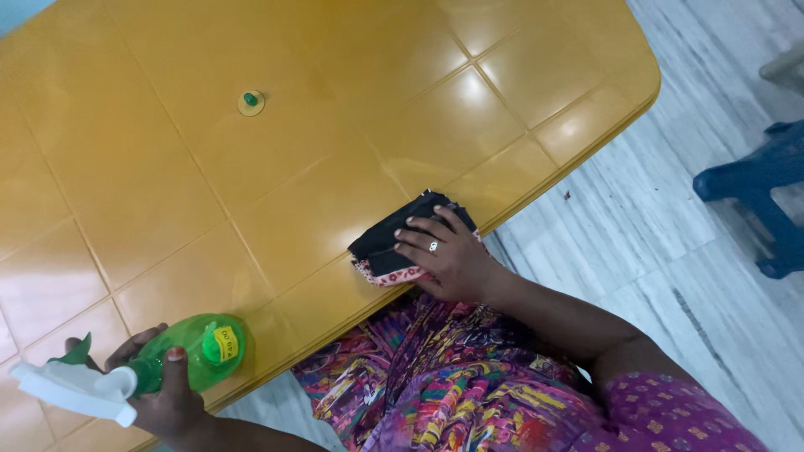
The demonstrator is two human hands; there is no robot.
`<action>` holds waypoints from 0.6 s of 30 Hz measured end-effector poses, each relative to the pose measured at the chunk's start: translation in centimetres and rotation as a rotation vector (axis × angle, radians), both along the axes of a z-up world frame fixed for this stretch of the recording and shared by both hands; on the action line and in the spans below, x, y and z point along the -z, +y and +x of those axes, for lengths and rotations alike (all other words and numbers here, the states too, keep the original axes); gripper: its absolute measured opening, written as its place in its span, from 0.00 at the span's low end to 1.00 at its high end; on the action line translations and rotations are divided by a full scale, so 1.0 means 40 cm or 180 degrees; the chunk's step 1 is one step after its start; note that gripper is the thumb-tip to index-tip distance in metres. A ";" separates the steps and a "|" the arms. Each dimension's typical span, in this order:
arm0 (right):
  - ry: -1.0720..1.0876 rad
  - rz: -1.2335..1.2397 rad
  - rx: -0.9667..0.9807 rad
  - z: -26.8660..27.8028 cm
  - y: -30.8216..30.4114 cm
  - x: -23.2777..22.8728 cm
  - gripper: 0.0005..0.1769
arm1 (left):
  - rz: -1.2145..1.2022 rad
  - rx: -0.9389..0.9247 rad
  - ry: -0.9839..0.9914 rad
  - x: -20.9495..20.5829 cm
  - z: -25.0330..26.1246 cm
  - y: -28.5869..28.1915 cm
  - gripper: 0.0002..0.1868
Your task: The person sprays a green cleaning solution onto a yellow table and wipes the surface with a patterned cloth. The person repeatedly sprays and wipes different sections of the table, moving the spray bottle and cloth across the surface to clean it.
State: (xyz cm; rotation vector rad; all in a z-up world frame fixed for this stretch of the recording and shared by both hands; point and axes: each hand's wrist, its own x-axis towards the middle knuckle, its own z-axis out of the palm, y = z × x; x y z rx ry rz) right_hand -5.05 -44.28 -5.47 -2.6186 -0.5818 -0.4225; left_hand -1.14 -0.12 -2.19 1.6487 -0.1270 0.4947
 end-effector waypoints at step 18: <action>0.0177 -0.0451 0.1031 0.110 -0.257 0.074 0.25 | 0.0355 -0.0425 0.0096 -0.056 0.006 -0.011 0.39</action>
